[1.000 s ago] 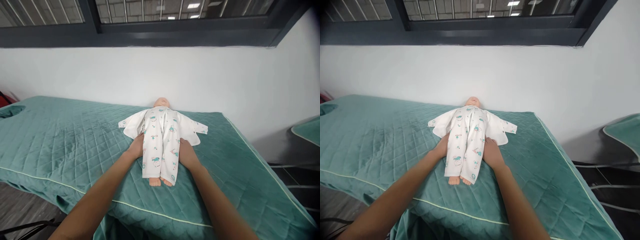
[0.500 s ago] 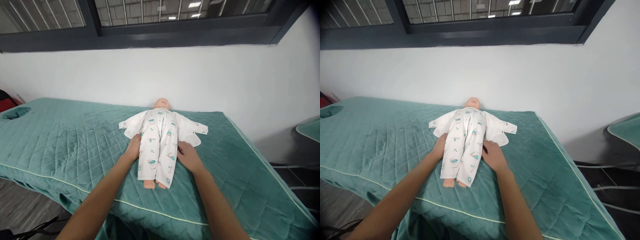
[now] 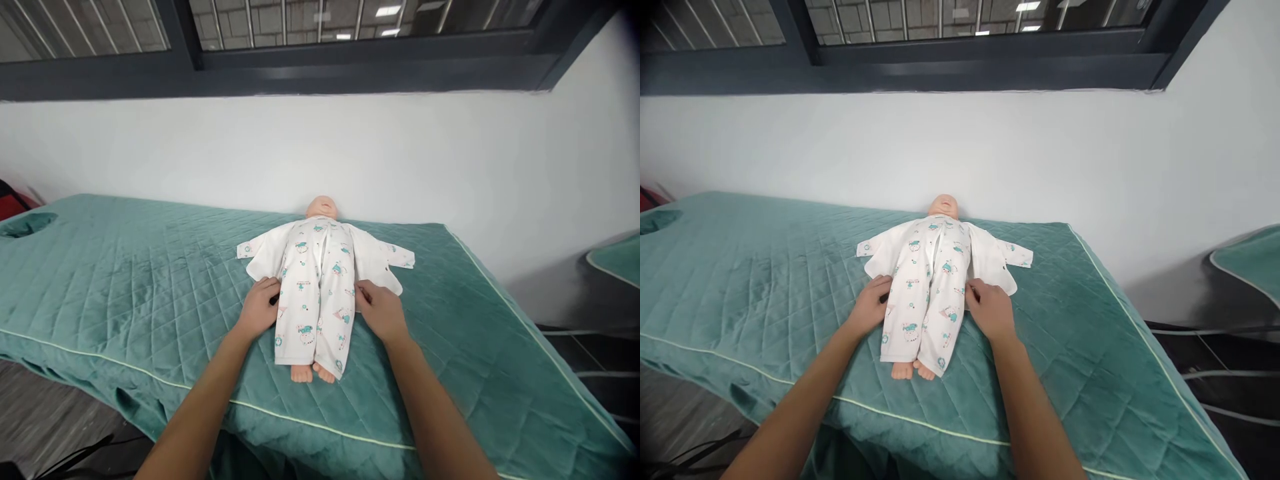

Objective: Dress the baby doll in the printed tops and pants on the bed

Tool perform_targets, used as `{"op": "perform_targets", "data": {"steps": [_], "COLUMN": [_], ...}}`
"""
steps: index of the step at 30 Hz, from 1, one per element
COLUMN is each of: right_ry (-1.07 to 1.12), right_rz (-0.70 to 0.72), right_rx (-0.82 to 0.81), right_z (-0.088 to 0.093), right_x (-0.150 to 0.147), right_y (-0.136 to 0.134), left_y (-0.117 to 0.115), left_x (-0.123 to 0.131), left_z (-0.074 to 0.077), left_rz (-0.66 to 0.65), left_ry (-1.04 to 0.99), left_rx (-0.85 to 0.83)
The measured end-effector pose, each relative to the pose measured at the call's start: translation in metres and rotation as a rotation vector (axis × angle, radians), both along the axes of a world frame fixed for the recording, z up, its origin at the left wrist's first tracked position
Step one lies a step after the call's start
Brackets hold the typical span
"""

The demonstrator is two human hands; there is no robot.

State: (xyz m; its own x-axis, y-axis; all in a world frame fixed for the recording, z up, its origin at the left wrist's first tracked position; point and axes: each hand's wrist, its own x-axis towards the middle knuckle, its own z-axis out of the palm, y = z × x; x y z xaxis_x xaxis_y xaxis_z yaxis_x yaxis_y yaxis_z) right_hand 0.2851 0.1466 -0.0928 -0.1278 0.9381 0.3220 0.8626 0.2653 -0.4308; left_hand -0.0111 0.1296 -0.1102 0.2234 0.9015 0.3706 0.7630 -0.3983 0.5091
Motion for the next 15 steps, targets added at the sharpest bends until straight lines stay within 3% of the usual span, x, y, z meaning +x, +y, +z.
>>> {"op": "perform_targets", "data": {"steps": [2,4,8,15], "right_ry": [0.119,0.164,0.068,-0.039], "right_rz": [-0.118,-0.252,-0.521,-0.57], "right_rx": [0.07,0.127,0.079,-0.064], "right_z": [-0.005,-0.011,-0.019,-0.01], "right_x": [0.008,0.017,0.032,0.039], "right_y": [0.005,0.011,0.019,0.023], "left_y": [0.003,0.01,0.031,0.05], "left_x": [-0.002,-0.007,-0.018,-0.024], "left_z": [0.0,-0.002,-0.009,-0.005], "left_rz": [0.076,0.24,0.527,0.831], "left_ry": [-0.117,-0.201,-0.184,-0.04], "left_rx": [-0.039,-0.041,-0.037,-0.103]}}
